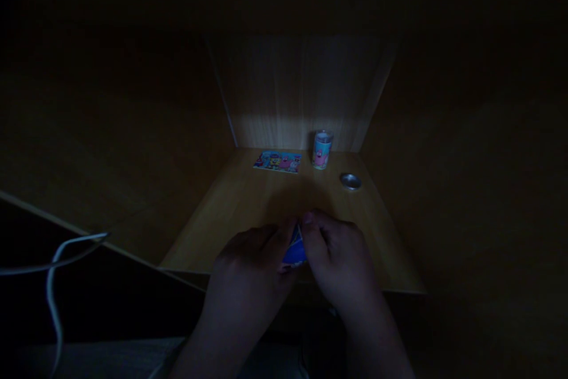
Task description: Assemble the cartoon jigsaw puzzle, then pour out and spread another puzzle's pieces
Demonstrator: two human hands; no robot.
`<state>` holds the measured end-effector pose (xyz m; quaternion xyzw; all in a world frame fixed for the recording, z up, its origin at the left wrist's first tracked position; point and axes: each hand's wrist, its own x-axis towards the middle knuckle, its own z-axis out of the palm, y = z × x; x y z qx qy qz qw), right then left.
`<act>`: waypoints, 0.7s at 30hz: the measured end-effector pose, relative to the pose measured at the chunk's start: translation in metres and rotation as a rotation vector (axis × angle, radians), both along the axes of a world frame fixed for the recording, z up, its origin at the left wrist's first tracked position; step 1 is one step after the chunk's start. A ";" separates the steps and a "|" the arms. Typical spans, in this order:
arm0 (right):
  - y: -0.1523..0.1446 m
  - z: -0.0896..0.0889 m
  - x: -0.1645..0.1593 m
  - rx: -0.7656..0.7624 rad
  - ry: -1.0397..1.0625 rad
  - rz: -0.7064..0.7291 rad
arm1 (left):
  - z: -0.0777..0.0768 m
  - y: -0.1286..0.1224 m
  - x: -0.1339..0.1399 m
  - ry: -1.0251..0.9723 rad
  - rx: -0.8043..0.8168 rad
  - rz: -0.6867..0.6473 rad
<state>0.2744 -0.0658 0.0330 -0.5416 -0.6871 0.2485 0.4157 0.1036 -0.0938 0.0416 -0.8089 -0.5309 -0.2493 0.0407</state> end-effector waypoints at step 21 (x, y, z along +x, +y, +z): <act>-0.018 0.014 -0.007 0.389 -0.063 0.171 | 0.029 -0.003 -0.035 -0.517 -0.592 -0.259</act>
